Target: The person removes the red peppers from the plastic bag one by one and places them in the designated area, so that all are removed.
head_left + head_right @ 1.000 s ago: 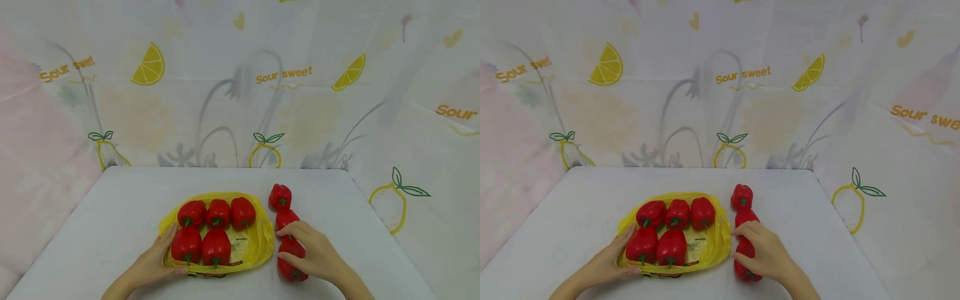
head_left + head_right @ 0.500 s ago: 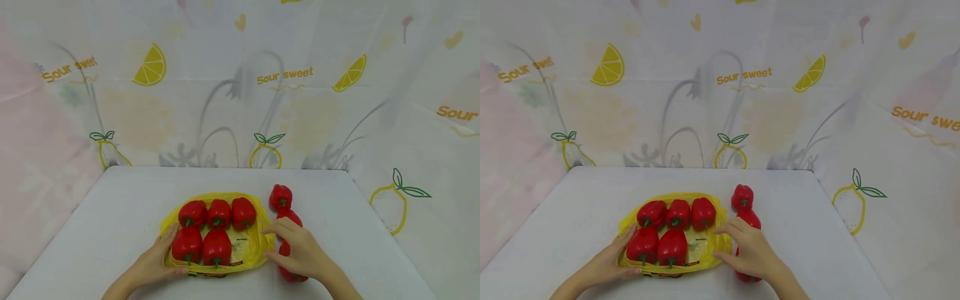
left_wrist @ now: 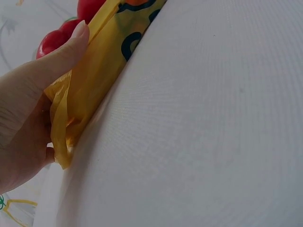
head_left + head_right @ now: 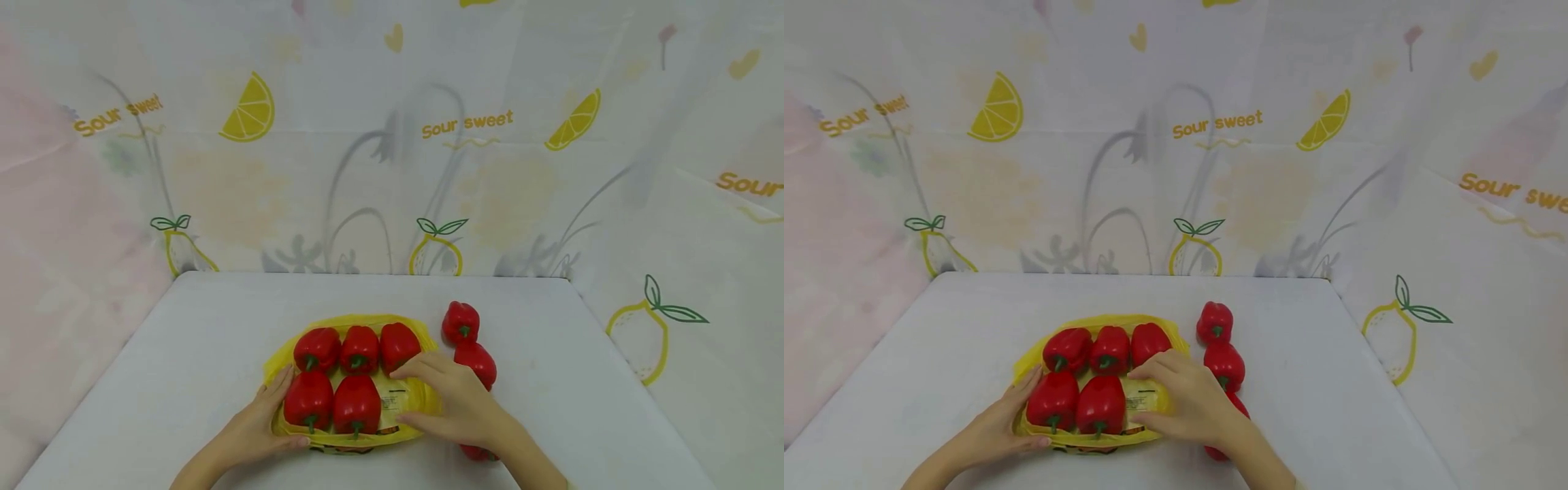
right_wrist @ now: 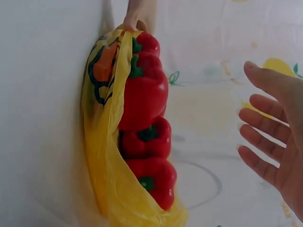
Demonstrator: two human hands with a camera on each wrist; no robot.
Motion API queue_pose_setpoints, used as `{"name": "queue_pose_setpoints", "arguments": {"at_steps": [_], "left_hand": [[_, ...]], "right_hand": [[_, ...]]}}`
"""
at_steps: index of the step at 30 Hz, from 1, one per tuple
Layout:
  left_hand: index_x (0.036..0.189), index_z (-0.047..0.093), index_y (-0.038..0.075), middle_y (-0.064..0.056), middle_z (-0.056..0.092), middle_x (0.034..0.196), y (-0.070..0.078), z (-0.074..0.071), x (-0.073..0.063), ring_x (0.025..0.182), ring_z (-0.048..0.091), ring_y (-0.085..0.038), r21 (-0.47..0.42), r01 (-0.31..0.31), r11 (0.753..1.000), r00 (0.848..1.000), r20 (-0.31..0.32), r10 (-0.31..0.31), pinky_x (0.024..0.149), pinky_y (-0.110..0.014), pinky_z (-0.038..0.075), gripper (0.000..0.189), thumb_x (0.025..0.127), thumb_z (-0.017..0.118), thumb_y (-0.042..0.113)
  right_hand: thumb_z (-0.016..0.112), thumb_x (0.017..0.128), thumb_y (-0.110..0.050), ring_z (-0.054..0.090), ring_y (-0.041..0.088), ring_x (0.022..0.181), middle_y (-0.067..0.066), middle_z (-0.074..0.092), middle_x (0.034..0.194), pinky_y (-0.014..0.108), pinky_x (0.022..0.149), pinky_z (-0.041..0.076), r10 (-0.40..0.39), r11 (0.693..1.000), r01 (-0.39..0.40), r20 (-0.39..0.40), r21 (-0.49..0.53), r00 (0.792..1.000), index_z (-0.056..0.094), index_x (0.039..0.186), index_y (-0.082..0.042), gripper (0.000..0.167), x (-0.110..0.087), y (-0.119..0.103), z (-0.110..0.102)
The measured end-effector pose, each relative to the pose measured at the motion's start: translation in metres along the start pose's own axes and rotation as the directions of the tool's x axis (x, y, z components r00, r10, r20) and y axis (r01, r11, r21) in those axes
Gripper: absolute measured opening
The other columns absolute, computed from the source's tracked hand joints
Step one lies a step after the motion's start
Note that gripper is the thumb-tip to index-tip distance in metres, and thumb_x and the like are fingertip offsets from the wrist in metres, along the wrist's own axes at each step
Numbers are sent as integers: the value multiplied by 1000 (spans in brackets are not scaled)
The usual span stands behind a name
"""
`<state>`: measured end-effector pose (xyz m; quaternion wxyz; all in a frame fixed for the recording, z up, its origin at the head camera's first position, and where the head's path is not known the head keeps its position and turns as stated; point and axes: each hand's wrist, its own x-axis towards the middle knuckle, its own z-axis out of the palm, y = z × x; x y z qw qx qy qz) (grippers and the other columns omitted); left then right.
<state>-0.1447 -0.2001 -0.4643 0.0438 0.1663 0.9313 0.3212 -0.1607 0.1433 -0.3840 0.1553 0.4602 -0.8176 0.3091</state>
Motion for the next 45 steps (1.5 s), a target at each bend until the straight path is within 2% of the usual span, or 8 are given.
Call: {"name": "queue_pose_setpoints", "arguments": {"at_steps": [12, 15, 19, 23, 31, 35, 41, 45], "left_hand": [[149, 23, -7, -27, 20, 154, 0, 2, 3, 138, 24, -46, 3, -16, 1000, 1000, -8, 16, 108, -62, 19, 120, 67, 77, 62], [149, 23, -6, -26, 20, 154, 0, 2, 2, 138, 24, -44, 2, -8, 1000, 1000, -4, 8, 108, -62, 18, 120, 67, 77, 62], [149, 22, -6, -27, 20, 154, 0, 2, 2, 138, 25, -45, 3, -3, 1000, 1000, -4, 3, 108, -62, 18, 120, 67, 77, 62], [149, 22, -6, -27, 19, 154, -1, 3, 2, 137, 24, -49, 2, 4, 1000, 1000, -5, -4, 107, -64, 22, 120, 67, 77, 62], [150, 22, -5, -27, 19, 154, -2, 3, 0, 136, 24, -51, 4, 16, 1000, 1000, -1, -16, 105, -65, 24, 119, 67, 77, 61], [150, 22, -5, -27, 19, 154, -1, 3, 0, 135, 24, -53, 4, 15, 1000, 1000, -1, -15, 102, -67, 26, 118, 68, 77, 61], [150, 22, -4, -25, 18, 155, 1, 2, -1, 135, 24, -53, -5, 16, 1000, 1000, -1, -16, 102, -68, 27, 118, 68, 77, 61], [150, 22, -5, -26, 19, 155, 1, 2, -1, 135, 25, -52, -9, 15, 1000, 1000, -1, -15, 104, -67, 25, 118, 68, 77, 60]], "right_hand": [[74, 83, -42, 54, 4, 103, -12, 60, 113, 19, 84, 49, -43, 999, 43, 3, 19, 999, 61, 114, -21, 40, 20, -3, 18], [73, 83, -44, 54, 3, 104, -12, 60, 114, 18, 84, 50, -15, 999, 14, 30, 42, 999, 62, 115, -21, 41, 24, -4, 23], [72, 83, -48, 52, 4, 104, -13, 59, 116, 19, 83, 51, 75, 995, -81, 108, 53, 991, 62, 117, -21, 44, 31, -8, 32], [68, 82, -56, 51, 6, 108, -11, 58, 119, 21, 84, 51, 183, 983, -184, 199, -11, 963, 62, 120, -22, 51, 38, -12, 41], [67, 74, -69, 49, 9, 111, -9, 54, 126, 35, 85, 54, 383, 923, -375, 308, -88, 871, 57, 128, -25, 71, 45, -8, 66], [69, 73, -68, 48, 12, 110, -6, 53, 126, 35, 84, 53, 408, 912, -395, 346, -110, 845, 55, 132, -20, 78, 46, -5, 76], [68, 73, -69, 47, 12, 106, -6, 52, 125, 31, 82, 53, 405, 913, -390, 373, -117, 835, 53, 133, -18, 81, 45, -1, 86], [67, 73, -69, 47, 14, 108, -4, 52, 127, 34, 83, 53, 439, 894, -433, 408, -113, 801, 51, 135, -18, 81, 44, 1, 90]]}}
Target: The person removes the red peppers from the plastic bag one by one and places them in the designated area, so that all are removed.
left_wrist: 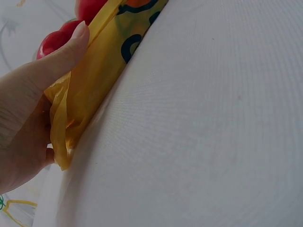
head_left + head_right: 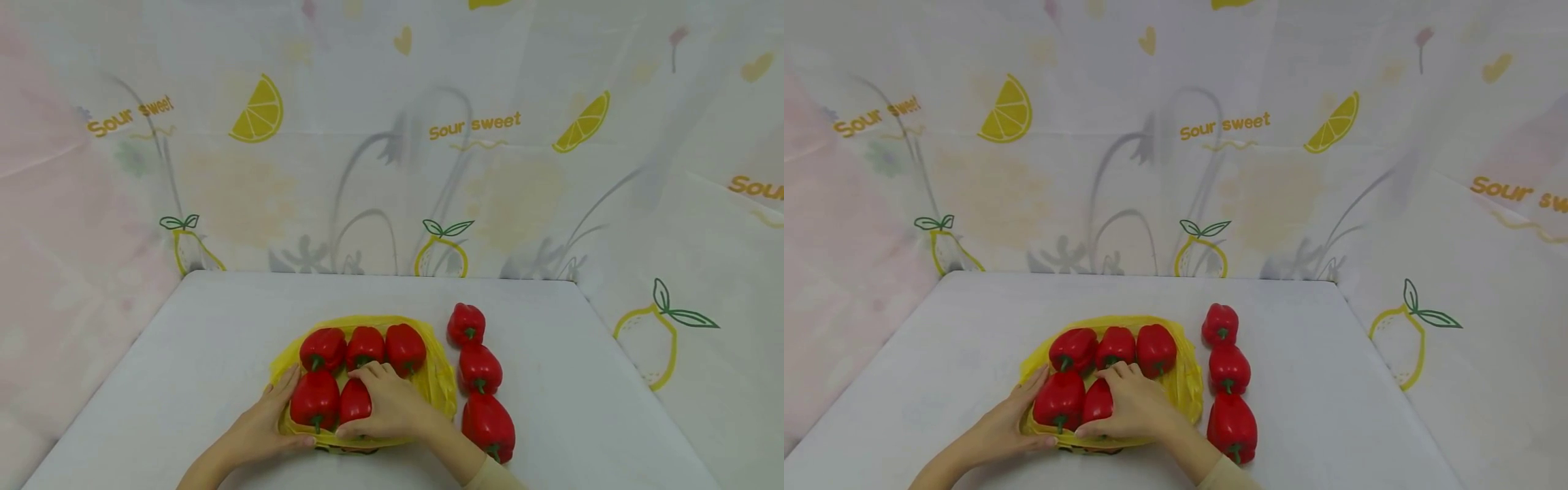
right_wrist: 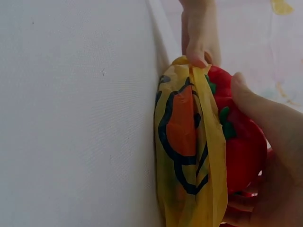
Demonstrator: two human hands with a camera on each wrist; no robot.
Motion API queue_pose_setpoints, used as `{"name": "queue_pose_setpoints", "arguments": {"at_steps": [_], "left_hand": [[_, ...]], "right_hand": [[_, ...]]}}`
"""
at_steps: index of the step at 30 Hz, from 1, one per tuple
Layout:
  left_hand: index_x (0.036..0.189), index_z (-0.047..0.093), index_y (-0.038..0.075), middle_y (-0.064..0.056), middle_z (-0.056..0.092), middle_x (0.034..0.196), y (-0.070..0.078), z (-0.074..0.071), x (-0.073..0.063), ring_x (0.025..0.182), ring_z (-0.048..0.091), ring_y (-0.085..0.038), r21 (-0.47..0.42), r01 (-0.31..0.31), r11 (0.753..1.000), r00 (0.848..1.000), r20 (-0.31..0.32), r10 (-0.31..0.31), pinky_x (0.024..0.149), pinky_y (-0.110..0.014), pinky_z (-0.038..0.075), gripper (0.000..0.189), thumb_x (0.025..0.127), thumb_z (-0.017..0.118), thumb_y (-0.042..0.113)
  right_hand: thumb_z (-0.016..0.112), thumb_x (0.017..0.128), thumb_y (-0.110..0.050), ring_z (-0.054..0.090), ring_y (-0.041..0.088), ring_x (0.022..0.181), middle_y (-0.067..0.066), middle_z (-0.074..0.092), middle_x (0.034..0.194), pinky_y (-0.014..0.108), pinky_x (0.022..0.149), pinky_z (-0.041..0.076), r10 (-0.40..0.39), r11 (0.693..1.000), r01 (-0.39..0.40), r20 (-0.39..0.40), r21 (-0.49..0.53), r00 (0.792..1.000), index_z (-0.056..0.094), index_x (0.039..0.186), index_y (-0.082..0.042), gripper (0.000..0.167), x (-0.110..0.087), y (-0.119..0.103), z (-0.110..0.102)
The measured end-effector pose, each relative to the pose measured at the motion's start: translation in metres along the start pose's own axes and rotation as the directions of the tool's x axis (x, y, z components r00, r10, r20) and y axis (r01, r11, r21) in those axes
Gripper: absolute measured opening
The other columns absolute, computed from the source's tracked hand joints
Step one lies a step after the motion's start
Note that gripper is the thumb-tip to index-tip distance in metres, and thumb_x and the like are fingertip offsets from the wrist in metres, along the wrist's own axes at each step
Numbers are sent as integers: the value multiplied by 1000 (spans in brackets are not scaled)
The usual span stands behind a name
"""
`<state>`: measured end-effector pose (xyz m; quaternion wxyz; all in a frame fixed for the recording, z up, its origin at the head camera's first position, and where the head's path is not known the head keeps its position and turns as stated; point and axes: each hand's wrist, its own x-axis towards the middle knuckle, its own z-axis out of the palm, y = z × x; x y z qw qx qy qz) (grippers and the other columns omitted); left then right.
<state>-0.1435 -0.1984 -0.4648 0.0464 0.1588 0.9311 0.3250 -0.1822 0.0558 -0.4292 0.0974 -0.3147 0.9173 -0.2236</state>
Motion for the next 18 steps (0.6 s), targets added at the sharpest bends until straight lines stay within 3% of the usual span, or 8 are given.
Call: {"name": "queue_pose_setpoints", "arguments": {"at_steps": [6, 11, 18], "left_hand": [[150, 23, -5, -26, 19, 154, 0, 0, 1, 135, 25, -52, 0, -2, 1000, 1000, -3, 1, 103, -67, 26, 117, 68, 77, 60], [149, 23, -6, -27, 19, 154, 1, 0, 1, 134, 24, -55, 1, -6, 1000, 1000, -3, 6, 101, -69, 29, 118, 68, 77, 60], [149, 23, -7, -28, 19, 154, 1, 0, 1, 135, 24, -53, -3, -12, 1000, 1000, -5, 12, 103, -67, 26, 118, 68, 77, 60]], "right_hand": [[67, 74, -68, 49, 16, 113, -3, 53, 131, 41, 86, 53, 69, 996, -72, 47, 53, 996, 46, 137, -18, 84, 2, 1, 3], [73, 71, -64, 49, 13, 110, -4, 51, 127, 33, 84, 54, 57, 995, -61, 45, 80, 997, 45, 138, -14, 88, 2, 1, 4], [78, 69, -58, 49, 10, 109, -4, 48, 124, 28, 83, 53, 9, 992, -3, -53, 123, 999, 46, 138, -11, 90, -3, 2, 4]]}}
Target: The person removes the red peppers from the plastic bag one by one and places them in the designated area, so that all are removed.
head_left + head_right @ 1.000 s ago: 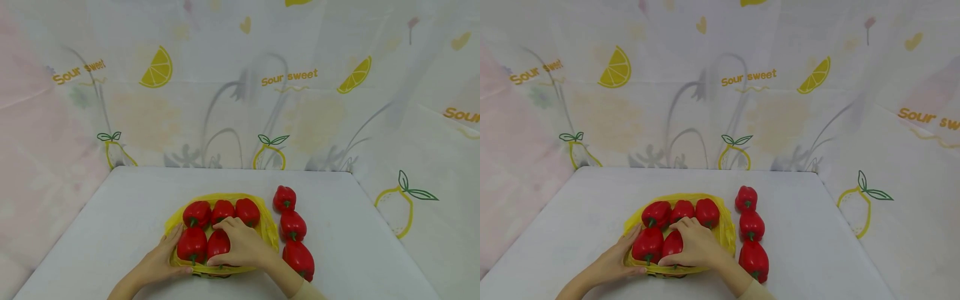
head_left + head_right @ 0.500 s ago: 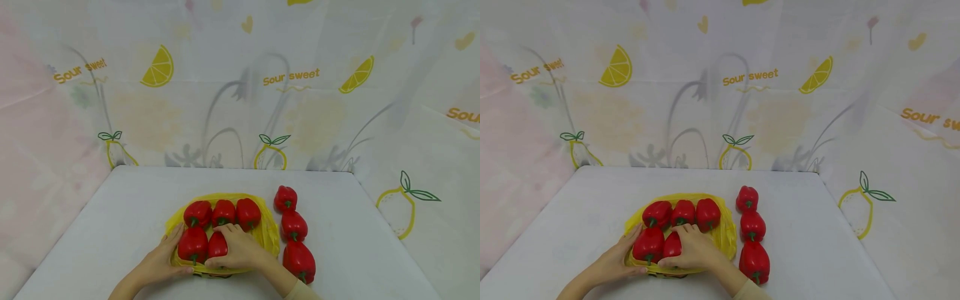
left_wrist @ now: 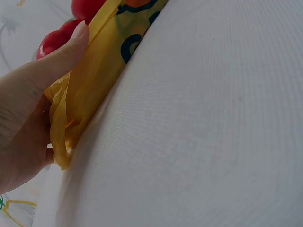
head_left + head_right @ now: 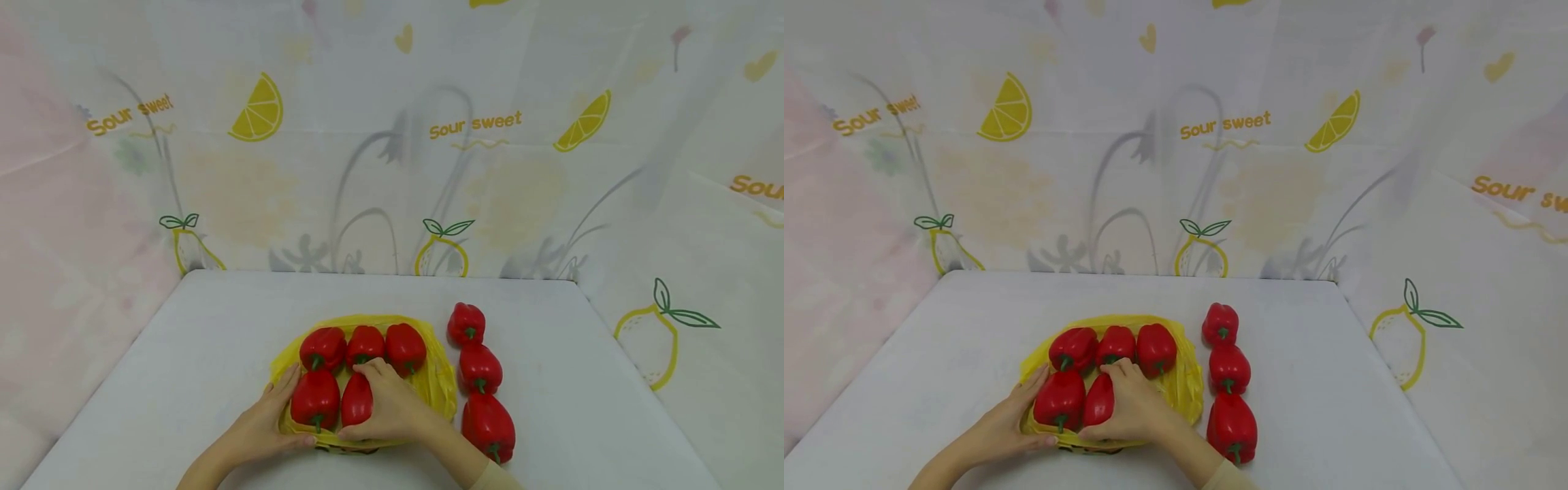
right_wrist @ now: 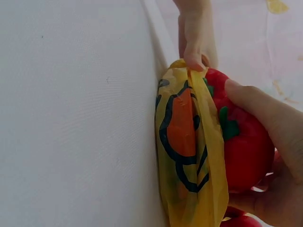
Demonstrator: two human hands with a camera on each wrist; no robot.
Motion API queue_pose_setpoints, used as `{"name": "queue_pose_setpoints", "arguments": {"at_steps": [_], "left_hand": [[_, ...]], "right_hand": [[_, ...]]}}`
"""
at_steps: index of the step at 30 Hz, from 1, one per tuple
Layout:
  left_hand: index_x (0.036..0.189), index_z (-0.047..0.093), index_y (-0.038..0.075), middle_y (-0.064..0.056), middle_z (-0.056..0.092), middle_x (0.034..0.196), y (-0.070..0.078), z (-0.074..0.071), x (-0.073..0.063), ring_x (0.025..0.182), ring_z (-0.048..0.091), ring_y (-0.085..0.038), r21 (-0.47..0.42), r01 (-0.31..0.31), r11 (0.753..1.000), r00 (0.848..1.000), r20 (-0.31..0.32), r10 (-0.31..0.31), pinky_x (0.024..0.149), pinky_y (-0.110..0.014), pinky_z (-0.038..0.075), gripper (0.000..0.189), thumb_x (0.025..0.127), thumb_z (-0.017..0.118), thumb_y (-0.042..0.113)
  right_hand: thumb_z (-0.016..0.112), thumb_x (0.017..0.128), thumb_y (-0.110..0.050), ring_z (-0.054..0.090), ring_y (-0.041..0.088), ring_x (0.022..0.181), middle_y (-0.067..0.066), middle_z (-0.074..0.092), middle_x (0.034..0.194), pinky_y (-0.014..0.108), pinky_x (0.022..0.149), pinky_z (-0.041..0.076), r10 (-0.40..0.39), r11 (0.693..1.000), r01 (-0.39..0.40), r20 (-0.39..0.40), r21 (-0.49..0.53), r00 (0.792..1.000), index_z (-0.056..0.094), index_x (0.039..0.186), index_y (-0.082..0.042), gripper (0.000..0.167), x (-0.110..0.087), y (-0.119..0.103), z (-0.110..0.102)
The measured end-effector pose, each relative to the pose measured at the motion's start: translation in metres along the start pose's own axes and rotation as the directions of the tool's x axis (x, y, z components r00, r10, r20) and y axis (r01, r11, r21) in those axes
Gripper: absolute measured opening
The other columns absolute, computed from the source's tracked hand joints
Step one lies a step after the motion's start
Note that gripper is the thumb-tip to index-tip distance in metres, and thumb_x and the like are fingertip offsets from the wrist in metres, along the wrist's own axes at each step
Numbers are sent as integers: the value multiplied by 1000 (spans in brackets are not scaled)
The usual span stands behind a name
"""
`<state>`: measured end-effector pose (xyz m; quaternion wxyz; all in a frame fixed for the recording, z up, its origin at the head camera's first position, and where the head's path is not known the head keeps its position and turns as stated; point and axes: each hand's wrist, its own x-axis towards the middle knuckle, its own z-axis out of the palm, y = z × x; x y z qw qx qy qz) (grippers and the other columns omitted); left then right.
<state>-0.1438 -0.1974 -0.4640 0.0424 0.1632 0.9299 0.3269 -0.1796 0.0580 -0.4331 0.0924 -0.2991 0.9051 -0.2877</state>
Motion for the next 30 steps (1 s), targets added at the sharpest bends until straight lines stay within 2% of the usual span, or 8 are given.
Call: {"name": "queue_pose_setpoints", "arguments": {"at_steps": [4, 13, 20, 24, 30], "left_hand": [[148, 24, -8, -28, 21, 153, 1, 0, 0, 137, 25, -48, -4, -11, 1000, 1000, -5, 11, 106, -64, 22, 119, 67, 77, 61], [149, 22, -6, -27, 19, 154, 0, -1, 0, 136, 25, -49, -2, -8, 1000, 1000, -2, 8, 106, -66, 22, 120, 68, 77, 61], [149, 22, -6, -27, 18, 154, -1, 0, 0, 137, 24, -48, -8, -11, 1000, 1000, 3, 11, 107, -64, 19, 120, 68, 77, 61], [149, 23, -7, -27, 19, 154, -1, 1, 0, 137, 24, -47, -3, -13, 1000, 1000, -4, 13, 107, -64, 19, 119, 67, 78, 61], [149, 23, -7, -27, 19, 154, -1, 1, 1, 138, 24, -46, -7, -6, 1000, 1000, -1, 6, 108, -64, 17, 120, 66, 78, 61]], "right_hand": [[80, 67, -57, 48, 10, 111, -6, 46, 125, 26, 83, 53, -33, 998, 36, -65, 45, 997, 46, 137, -13, 89, -5, -1, -5], [83, 65, -52, 47, 12, 116, -8, 46, 129, 27, 82, 53, -86, 993, 100, -186, 66, 979, 45, 136, -19, 87, -17, -9, -21], [86, 63, -48, 48, 12, 115, -7, 46, 130, 29, 82, 54, -149, 986, 163, -275, 27, 950, 47, 134, -20, 86, -27, -10, -33], [87, 63, -46, 48, 13, 115, -7, 45, 131, 29, 81, 54, -174, 982, 186, -303, 13, 937, 47, 134, -18, 86, -32, -9, -41], [87, 63, -45, 46, 11, 117, -8, 45, 131, 29, 80, 55, -178, 980, 196, -333, 23, 926, 45, 136, -23, 87, -36, -6, -49]]}}
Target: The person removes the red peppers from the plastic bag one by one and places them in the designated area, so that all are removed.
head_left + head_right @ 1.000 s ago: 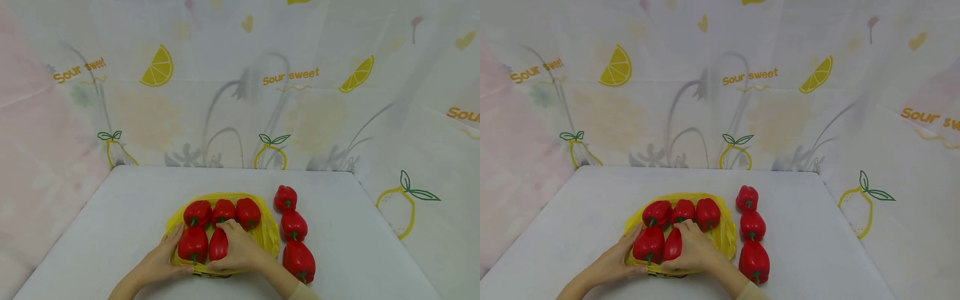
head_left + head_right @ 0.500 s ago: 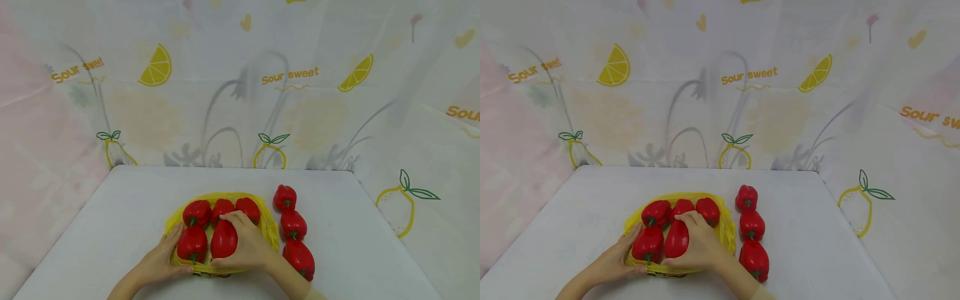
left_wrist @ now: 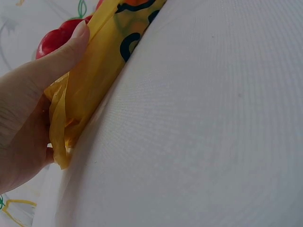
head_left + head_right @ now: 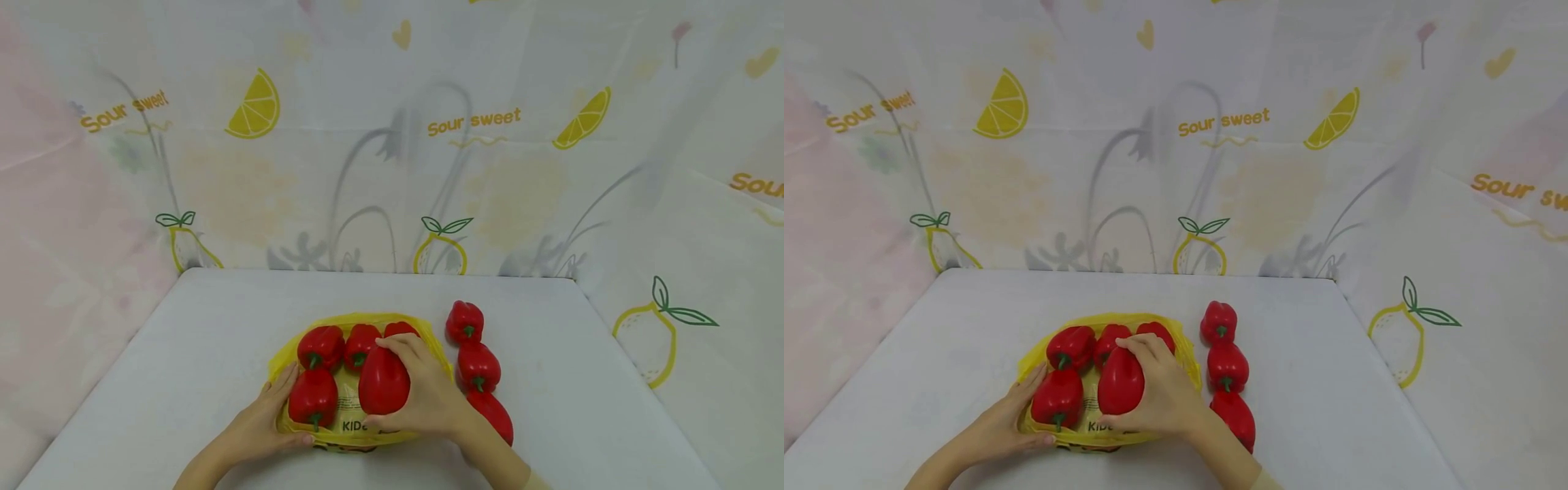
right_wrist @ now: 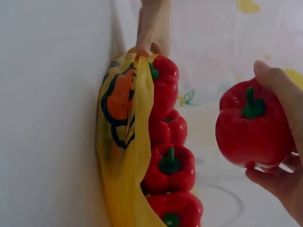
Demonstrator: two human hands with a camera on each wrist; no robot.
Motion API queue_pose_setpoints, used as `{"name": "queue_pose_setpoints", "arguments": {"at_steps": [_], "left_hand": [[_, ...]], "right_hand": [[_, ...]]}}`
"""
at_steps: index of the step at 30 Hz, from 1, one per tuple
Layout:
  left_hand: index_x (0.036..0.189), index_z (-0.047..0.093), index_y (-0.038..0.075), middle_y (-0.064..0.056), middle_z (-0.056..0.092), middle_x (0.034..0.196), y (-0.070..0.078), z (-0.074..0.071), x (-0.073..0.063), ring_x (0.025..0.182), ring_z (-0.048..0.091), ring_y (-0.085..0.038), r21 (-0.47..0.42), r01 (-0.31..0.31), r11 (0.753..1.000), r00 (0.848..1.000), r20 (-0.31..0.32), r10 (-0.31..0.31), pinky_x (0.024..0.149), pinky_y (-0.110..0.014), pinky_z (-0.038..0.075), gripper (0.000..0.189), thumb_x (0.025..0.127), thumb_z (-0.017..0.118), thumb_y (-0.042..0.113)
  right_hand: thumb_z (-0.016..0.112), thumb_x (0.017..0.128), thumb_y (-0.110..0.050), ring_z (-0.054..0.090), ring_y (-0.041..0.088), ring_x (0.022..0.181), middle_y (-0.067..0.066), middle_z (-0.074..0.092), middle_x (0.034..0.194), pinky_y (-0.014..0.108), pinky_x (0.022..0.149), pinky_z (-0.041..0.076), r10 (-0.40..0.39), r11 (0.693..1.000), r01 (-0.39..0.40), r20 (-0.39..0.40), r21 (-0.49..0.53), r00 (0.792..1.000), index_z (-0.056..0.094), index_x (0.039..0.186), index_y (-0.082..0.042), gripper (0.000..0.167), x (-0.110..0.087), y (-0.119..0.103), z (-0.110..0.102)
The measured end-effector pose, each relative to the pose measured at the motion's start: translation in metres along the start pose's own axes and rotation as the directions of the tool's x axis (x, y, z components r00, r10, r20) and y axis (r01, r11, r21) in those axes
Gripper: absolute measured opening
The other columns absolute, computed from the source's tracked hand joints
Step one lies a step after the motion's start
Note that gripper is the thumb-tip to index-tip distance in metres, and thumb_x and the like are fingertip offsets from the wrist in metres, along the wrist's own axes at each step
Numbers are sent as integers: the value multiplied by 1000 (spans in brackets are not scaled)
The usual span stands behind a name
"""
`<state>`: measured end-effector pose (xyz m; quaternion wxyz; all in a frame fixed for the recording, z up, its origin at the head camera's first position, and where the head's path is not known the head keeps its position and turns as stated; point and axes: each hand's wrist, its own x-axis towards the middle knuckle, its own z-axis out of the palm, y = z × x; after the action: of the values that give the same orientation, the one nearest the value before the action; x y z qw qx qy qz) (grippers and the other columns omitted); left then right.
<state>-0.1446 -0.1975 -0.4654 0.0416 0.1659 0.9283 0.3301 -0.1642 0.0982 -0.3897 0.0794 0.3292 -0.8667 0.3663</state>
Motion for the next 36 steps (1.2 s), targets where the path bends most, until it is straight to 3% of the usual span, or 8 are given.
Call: {"name": "queue_pose_setpoints", "arguments": {"at_steps": [6, 12, 20, 29, 36], "left_hand": [[149, 22, -7, -26, 18, 155, 0, 0, 0, 138, 24, -46, 3, 3, 1000, 1000, 2, -3, 108, -63, 17, 120, 66, 78, 61], [149, 22, -6, -26, 18, 155, -1, 0, 1, 138, 24, -45, 7, 11, 1000, 1000, 5, -11, 109, -63, 17, 121, 66, 78, 61], [150, 21, -5, -26, 18, 155, -1, 0, 1, 138, 23, -46, 9, 15, 1000, 1000, 5, -15, 109, -63, 17, 120, 67, 78, 60], [150, 22, -5, -24, 19, 155, -3, 2, 1, 138, 25, -43, 13, 6, 1000, 1000, -6, -5, 108, -63, 17, 120, 67, 79, 60], [150, 23, -4, -24, 20, 155, -2, 2, 1, 139, 25, -42, 14, 9, 1000, 1000, -13, -9, 107, -63, 17, 120, 66, 79, 60]], "right_hand": [[87, 63, -47, 46, 9, 117, -13, 43, 132, 28, 79, 55, 1, 1000, -1, -14, -6, 1000, 44, 136, -23, 88, -3, 0, -10], [87, 63, -49, 48, 11, 117, -11, 44, 132, 29, 78, 56, -25, 999, 23, -41, -43, 999, 46, 135, -17, 89, -8, 2, -19], [86, 62, -53, 49, 12, 117, -9, 45, 132, 31, 79, 56, -75, 995, 68, -93, -77, 993, 44, 137, -24, 91, -13, 9, -27], [85, 63, -56, 48, 12, 116, -7, 46, 130, 33, 79, 56, -93, 990, 78, -123, -119, 988, 47, 137, -19, 91, -21, 15, -38], [88, 62, -49, 48, 13, 115, -6, 47, 130, 35, 78, 57, -131, 984, 111, -142, -142, 981, 49, 134, -16, 88, -28, 18, -47]]}}
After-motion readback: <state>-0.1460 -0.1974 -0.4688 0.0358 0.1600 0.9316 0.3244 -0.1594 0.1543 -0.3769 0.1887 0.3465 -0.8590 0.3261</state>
